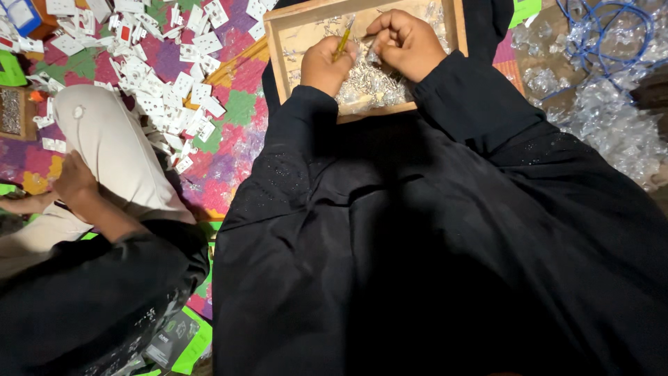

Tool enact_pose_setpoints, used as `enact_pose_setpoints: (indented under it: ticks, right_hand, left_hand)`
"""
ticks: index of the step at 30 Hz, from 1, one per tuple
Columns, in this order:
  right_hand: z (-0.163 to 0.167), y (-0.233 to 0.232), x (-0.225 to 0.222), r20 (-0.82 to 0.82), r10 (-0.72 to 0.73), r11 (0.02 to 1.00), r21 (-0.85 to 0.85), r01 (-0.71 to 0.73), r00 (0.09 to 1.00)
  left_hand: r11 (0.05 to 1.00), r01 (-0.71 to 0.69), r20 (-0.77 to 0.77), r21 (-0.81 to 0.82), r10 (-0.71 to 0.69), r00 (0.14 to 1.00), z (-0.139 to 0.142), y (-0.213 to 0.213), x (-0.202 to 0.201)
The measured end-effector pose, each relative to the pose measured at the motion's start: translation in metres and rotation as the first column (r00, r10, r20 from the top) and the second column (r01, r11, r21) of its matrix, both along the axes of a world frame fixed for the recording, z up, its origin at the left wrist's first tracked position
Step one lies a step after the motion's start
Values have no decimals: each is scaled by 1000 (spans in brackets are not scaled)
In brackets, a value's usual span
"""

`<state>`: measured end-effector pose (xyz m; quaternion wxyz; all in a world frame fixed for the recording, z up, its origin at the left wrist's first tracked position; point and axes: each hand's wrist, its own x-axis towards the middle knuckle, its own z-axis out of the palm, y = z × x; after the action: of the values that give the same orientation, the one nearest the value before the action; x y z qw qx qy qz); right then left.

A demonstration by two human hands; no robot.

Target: The person sits on the floor with a wooden tray on their lap and sorts small metal screws from a pile, using a small hand tool to pick and move the fasteners within the tray. They repeatedly lift and reposition individual screws, separating them in the tray while more screws and boxes of parts lie scattered on the floor around them.

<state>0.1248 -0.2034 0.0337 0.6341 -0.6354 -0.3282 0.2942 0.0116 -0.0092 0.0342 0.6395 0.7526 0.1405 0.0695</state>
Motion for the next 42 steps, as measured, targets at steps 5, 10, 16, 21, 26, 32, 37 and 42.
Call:
enact_pose_setpoints:
  ticks: [5,10,16,21,26,32,37,42]
  right_hand:
    - [-2,2,1,1,16,999,49,-16,1000]
    - [4,0,-2,-31,33,999,-5,-33,999]
    - [3,1,-1,-95,68,997,47,-63,993]
    - [-7,-2,0,157,85,990,-125,-65,984]
    - [-6,-4,1,39,40,995,-90,-37,998]
    - [-2,2,-1,204,39,991,-135,-11,978]
    - [-1,2,2,-89,73,995,-67,-79,993]
    - [3,0,0,-54,47,996,-74,-51,997]
  left_hand:
    - [997,72,68,22,-73,995,0,-6,-2]
    - [983,91,58,159,-101,993,-6,-7,-1]
    - [986,87,96,145,-102,990,-5,-3,-2]
    - [952,0,137,308,-44,990,5,-4,-4]
    - [948,-25,176,319,-33,984,15,-5,-5]
    - [950,32,94,312,-64,994,19,-7,-5]
    - [930,5,170,368,-72,983,16,-6,-6]
    - [950,34,169,310,-90,981,15,-7,-6]
